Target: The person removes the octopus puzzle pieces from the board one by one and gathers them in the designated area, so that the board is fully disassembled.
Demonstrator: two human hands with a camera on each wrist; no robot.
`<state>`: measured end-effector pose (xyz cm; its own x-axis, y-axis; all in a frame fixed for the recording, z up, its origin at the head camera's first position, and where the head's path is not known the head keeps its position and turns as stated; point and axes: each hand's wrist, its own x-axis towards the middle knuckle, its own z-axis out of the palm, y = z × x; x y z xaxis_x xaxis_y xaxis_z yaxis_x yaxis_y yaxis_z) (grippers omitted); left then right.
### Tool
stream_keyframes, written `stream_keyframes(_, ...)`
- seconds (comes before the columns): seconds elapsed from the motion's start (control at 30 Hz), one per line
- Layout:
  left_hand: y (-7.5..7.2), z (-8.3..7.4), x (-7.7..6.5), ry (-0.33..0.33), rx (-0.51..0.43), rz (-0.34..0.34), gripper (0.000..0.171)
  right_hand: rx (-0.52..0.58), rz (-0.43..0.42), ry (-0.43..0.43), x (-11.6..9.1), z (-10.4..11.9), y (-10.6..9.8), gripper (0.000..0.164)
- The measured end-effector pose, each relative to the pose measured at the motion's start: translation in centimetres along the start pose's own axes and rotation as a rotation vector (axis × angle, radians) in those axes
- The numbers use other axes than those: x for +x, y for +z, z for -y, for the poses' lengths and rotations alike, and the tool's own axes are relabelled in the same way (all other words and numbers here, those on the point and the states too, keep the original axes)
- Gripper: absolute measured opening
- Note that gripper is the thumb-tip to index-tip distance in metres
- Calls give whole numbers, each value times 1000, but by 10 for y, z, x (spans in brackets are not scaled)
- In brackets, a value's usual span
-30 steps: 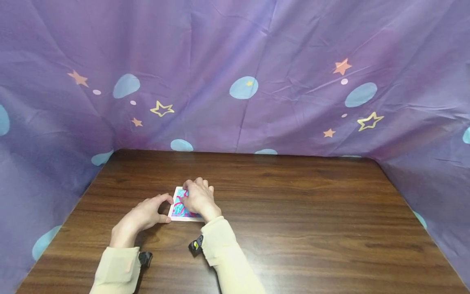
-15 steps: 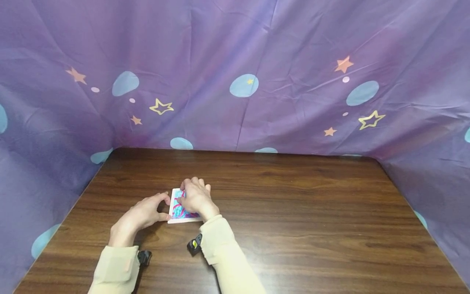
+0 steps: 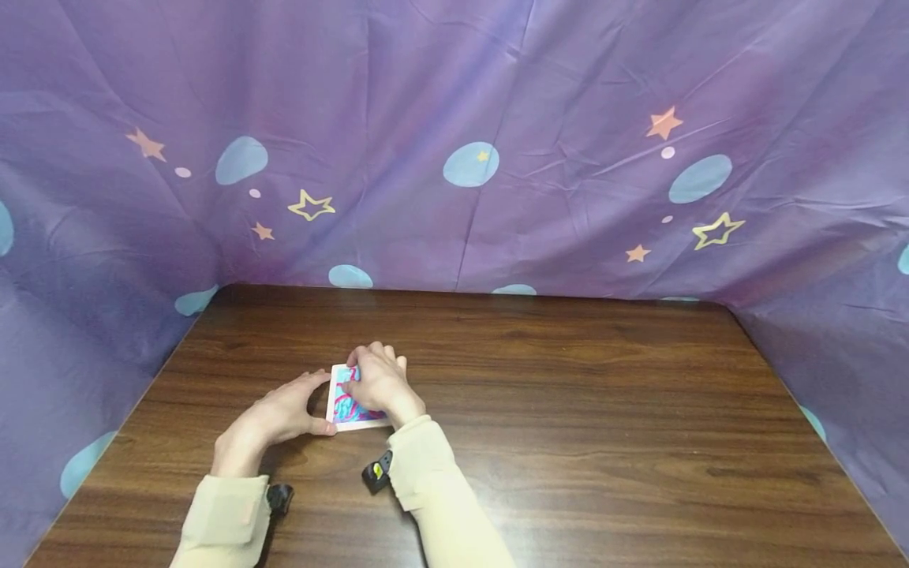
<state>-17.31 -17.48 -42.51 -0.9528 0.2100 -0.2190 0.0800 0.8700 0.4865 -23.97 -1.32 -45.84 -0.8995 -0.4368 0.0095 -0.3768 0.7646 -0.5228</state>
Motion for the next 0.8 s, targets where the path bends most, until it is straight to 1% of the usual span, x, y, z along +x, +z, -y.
stream_keyframes(0.1,0,-2,0,-7,30,9,88,20,20,-2,0,1,-2,30)
stream_keyframes(0.2,0,-4,0,-22,51,17,87,34,34,3,0,3,-3,29)
stream_keyframes(0.3,0,-4,1,-33,58,19,86,22,37,14,1,4,-4,29)
stream_keyframes(0.37,0,-4,2,-41,57,21,86,17,32,19,1,4,-3,29)
stream_keyframes(0.6,0,-4,1,-31,38,29,86,22,19,19,1,4,-2,33)
stream_keyframes(0.7,-1,-4,0,-27,43,27,86,47,8,8,1,4,-2,35)
stream_keyframes(0.8,-1,-3,0,-27,54,23,86,100,-11,0,0,5,-1,34)
